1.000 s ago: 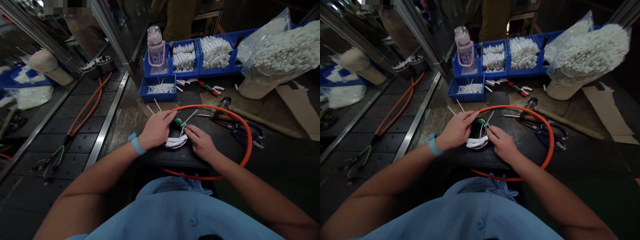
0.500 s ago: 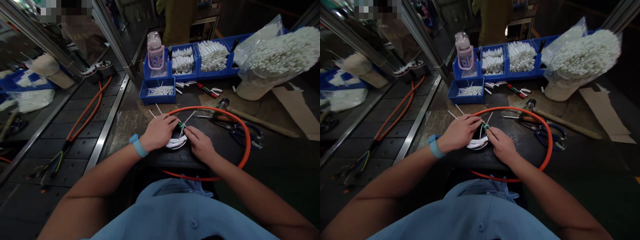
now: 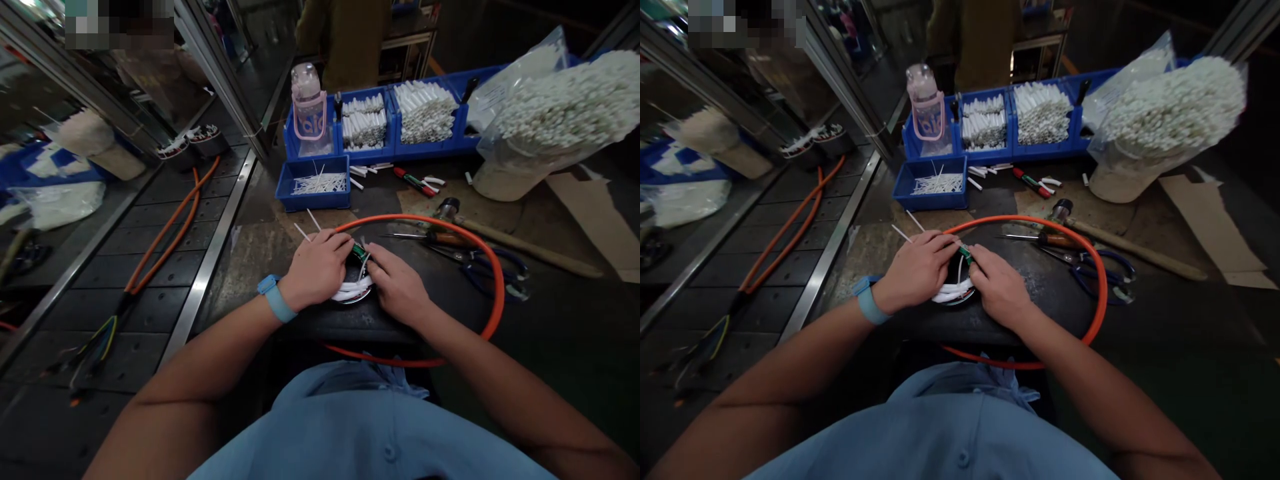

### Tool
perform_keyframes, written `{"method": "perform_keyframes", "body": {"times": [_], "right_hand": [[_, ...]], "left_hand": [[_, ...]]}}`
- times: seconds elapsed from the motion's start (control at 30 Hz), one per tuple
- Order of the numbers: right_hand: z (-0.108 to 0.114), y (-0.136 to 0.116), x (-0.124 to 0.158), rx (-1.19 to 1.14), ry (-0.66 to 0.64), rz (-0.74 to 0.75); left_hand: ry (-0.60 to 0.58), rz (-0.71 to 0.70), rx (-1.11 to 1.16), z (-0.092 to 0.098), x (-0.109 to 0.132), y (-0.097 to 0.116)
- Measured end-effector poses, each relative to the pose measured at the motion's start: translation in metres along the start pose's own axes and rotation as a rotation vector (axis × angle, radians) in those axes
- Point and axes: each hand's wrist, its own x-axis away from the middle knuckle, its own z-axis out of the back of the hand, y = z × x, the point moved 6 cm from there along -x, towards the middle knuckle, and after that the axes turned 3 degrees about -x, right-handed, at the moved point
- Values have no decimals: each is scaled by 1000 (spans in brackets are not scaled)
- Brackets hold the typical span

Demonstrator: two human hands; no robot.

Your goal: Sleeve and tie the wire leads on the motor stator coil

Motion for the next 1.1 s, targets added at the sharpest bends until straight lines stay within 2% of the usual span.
{"method": "perform_keyframes", "body": {"times": [0.13, 0.3, 0.37, 0.43, 0.5, 0.53, 0.57, 0.63, 0.67, 0.73, 0.87, 0.97, 1.03, 1.1], "right_hand": [[-1, -2, -3, -11, 14, 57], [-1, 0, -4, -40, 8, -25], [1, 0, 0, -66, 14, -44], [1, -1, 4, -93, 11, -52], [-1, -1, 10, -115, 6, -65], [-3, 0, 13, -122, 6, -76], [-5, 0, 15, -125, 13, -89], [-8, 1, 20, -117, 42, -107], [-9, 0, 21, -109, 53, -106], [-9, 0, 21, -93, 58, -93], [-7, 3, 14, -122, 17, -108], [-3, 7, 7, -237, -43, -160], [4, 12, 7, -330, -94, -186], [21, 26, 7, -372, -75, -220]], "left_hand": [[12, 49, 84, -3, -1, -7], [-5, 14, 160, -7, -4, -10], [83, 14, 169, -2, 5, -11], [273, 53, 148, 11, 21, -15], [405, -4, 140, 23, 41, -12], [395, -83, 150, 25, 49, -8], [333, -172, 161, 23, 54, -3], [156, -297, 169, 14, 59, 4], [90, -315, 164, 8, 59, 6], [38, -304, 150, -3, 55, 9], [58, -161, 123, -16, 49, 18], [91, -56, 130, -14, 53, 26], [82, -59, 161, -10, 56, 30], [53, -80, 179, -8, 56, 31]]}}
